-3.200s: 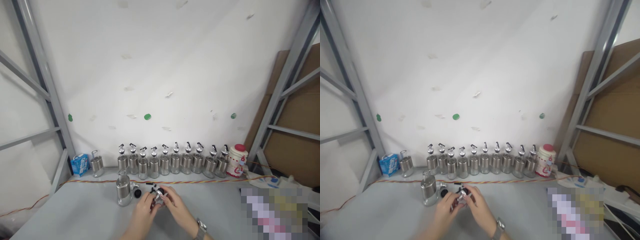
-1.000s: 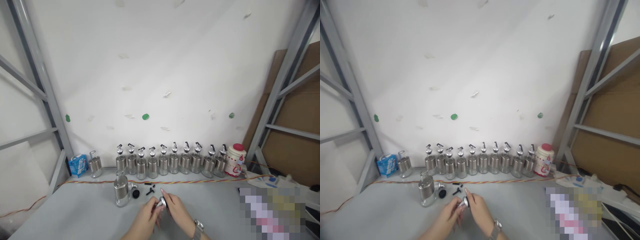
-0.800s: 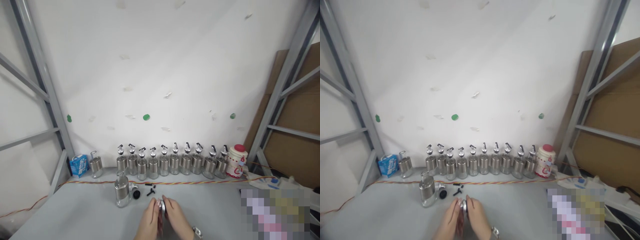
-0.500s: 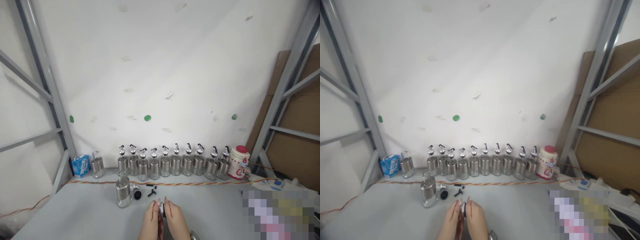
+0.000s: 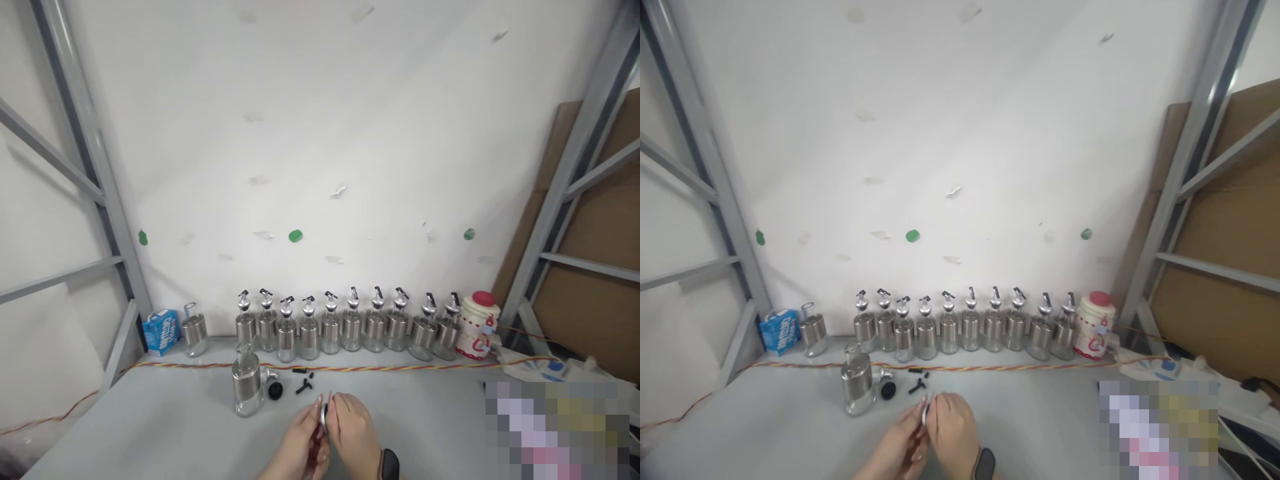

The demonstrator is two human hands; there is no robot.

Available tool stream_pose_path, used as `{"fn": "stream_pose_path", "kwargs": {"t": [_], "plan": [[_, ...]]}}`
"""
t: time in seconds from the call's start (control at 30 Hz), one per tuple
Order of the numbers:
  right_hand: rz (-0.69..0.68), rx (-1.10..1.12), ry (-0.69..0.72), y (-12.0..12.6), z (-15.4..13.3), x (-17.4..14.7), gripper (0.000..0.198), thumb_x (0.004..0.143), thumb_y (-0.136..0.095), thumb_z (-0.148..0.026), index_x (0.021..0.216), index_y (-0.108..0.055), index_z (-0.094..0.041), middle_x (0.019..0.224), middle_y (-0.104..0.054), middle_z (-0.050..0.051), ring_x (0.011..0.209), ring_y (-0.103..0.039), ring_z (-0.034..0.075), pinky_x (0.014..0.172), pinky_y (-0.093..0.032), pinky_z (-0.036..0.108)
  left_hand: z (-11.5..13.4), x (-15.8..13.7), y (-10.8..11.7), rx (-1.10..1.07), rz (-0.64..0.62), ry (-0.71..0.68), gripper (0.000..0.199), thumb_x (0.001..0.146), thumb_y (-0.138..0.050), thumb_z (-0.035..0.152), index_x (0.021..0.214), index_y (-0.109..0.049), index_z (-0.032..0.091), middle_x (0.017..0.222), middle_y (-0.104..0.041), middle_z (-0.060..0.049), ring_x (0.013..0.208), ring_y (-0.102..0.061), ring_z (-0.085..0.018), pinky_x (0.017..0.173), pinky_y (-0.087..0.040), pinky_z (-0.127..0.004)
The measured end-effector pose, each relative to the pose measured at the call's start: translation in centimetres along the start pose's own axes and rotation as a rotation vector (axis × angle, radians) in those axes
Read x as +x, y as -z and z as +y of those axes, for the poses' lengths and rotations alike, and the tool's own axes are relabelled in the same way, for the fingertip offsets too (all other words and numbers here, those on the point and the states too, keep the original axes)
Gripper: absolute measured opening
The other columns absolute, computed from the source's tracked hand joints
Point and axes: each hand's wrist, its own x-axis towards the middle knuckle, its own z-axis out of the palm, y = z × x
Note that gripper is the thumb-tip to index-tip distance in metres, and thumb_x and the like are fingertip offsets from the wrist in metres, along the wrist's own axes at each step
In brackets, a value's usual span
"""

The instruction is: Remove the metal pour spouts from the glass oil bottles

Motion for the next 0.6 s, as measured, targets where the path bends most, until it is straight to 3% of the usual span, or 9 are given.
{"fn": "stream_pose_path", "kwargs": {"t": [0.13,0.23,0.3,0.37,0.47,0.6], "plan": [[-0.151,0.219,-0.267,-0.8,-0.1,-0.9,0.043,0.089,-0.017,-0.023,0.071,-0.055,-0.017,0.057,-0.062,0.007,0.052,-0.058,0.016,0.05,-0.039,0.025,-0.9,0.0,-0.6,0.192,0.264,-0.235,0.052,0.057,-0.044,0.073,0.057,-0.038,0.021,0.036,-0.033,0.01,0.028,-0.033,-0.006,0.03,-0.023,-0.018],[-0.29,0.429,-0.554,-1.0,-0.2,-1.2,0.042,0.089,-0.023,-0.032,0.063,-0.054,-0.019,0.056,-0.061,0.007,0.051,-0.056,0.016,0.049,-0.038,0.024,-1.2,-0.2,-0.4,0.307,0.349,-0.314,0.05,0.06,-0.044,0.07,0.06,-0.045,0.02,0.046,-0.045,0.005,0.042,-0.045,-0.009,0.041,-0.035,-0.02],[-0.36,0.576,-0.717,-1.1,-0.1,-1.0,0.043,0.086,-0.028,-0.041,0.058,-0.052,-0.019,0.056,-0.06,0.007,0.053,-0.055,0.016,0.05,-0.038,0.023,-1.3,0.0,-0.3,0.333,0.341,-0.303,0.049,0.061,-0.043,0.069,0.06,-0.047,0.02,0.047,-0.049,0.003,0.046,-0.049,-0.011,0.044,-0.038,-0.021],[-0.429,0.709,-0.847,-1.0,0.2,-0.4,0.046,0.082,-0.03,-0.051,0.055,-0.049,-0.02,0.052,-0.057,0.005,0.052,-0.053,0.015,0.048,-0.038,0.023,-1.3,0.4,-0.1,0.308,0.303,-0.217,0.051,0.06,-0.04,0.072,0.057,-0.045,0.021,0.038,-0.045,0.005,0.037,-0.046,-0.011,0.036,-0.034,-0.022],[-0.548,0.847,-0.948,-0.9,0.5,0.6,0.055,0.078,-0.023,-0.061,0.046,-0.041,-0.021,0.034,-0.041,-0.002,0.034,-0.041,0.012,0.037,-0.031,0.023,-1.0,1.1,0.2,0.211,0.234,-0.076,0.056,0.058,-0.034,0.077,0.05,-0.038,0.021,0.027,-0.035,0.007,0.023,-0.037,-0.01,0.027,-0.023,-0.021],[-0.631,1.082,-1.032,-0.6,0.4,1.3,0.056,0.071,-0.024,-0.07,0.046,-0.036,-0.021,0.029,-0.027,-0.008,0.025,-0.023,0.007,0.029,-0.018,0.021,-0.6,1.4,0.8,0.169,0.244,-0.044,0.058,0.057,-0.032,0.077,0.05,-0.039,0.02,0.027,-0.038,0.006,0.022,-0.039,-0.01,0.026,-0.025,-0.02]]}}
